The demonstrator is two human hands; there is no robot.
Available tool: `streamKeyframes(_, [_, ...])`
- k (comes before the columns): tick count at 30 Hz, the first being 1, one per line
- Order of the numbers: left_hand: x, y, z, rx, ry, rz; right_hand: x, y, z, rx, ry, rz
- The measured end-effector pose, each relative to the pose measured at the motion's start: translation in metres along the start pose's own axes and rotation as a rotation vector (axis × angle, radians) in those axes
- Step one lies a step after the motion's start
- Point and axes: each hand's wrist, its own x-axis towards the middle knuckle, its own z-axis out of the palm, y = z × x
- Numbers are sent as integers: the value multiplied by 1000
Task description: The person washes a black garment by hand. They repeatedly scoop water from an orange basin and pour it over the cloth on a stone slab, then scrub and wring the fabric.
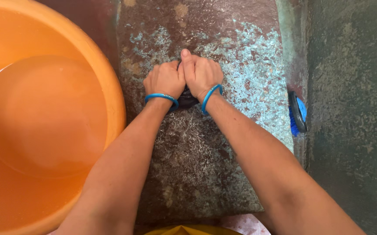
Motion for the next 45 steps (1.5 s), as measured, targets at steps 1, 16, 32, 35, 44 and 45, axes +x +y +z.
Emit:
streamKeyframes(1, [0, -1, 1, 7, -4, -5, -1, 1, 0, 3, -9, 16])
streamKeyframes(16, [-85, -14, 6, -88, 309, 355, -72, 22, -40, 127, -257, -199])
streamKeyframes(32, [-96, -3, -69, 173, -283, 575, -98, -10, -168, 266, -746, -172])
streamKeyframes(35, [-88, 9, -85, 221, -187, 525, -87, -21, -190, 193, -583, -237])
streamKeyframes(44, [-44, 68, -188, -124, 788, 1144, -41, -70, -273, -320, 522, -644])
streamKeyframes(45, [-44, 69, -201, -149, 807, 1183, -40, -73, -284, -305, 512, -669])
